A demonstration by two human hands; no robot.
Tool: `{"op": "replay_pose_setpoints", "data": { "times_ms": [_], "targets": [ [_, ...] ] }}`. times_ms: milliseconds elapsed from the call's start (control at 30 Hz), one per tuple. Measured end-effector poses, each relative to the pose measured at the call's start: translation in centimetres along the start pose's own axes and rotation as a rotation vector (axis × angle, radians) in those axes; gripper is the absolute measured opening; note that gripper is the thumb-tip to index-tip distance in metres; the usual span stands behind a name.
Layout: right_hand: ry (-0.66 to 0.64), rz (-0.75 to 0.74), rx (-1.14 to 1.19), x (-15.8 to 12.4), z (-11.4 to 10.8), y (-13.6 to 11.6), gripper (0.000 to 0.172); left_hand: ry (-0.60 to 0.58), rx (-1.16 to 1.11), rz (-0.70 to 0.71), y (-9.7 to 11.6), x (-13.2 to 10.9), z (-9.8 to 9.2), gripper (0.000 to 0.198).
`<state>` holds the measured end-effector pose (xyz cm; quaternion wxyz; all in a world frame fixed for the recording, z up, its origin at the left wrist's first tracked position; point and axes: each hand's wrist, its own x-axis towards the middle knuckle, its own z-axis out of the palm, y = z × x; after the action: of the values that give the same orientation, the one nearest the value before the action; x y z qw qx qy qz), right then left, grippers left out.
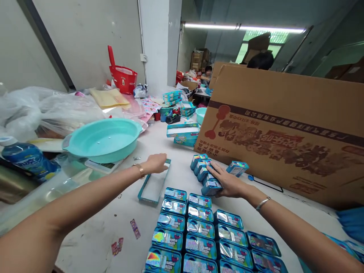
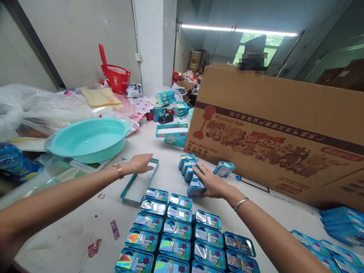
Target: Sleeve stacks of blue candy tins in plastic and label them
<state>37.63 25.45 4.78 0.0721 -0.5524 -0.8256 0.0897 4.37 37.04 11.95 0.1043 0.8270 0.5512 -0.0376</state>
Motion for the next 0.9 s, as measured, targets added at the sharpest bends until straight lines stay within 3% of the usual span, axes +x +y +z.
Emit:
{"op": "replay_pose_setpoints", "data": {
  "times_ms": [200,300,400,567,733,900],
  "targets": [
    [0.109,-0.103,-0.055,-1.6,0.5,-0.6,0.111,0.156,-0.301,0.432,8.2,4.2,0.8,0.060],
    [0.129,-0.135,-0.046,-1.9,0.4,-1.0,0.107,0.103,-0.411,0.503,10.8,6.2,1.7,0.064],
    [0.134,-0.132,-0.029,-2.3,0.4,-1.3,0.098,0.033,-0.469,0.497,11.8,7.5,2.3,0.053],
    [0.195,-0.134,0.010,-2.8,0.9,-1.3,0.094,0.033,-0.454,0.477,11.9,8.1,2.5,0.041],
    [0.146,-0.150,0.074,-1.6,0.8,-0.9,0.108,0.010,-0.272,0.477,12.8,8.0,3.1,0.066],
    [0.142,-0.056,0.038,-1.9,0.8,-1.6,0.096,0.033,-0.090,0.503,13.7,7.8,3.3,0.066]
  ]
}}
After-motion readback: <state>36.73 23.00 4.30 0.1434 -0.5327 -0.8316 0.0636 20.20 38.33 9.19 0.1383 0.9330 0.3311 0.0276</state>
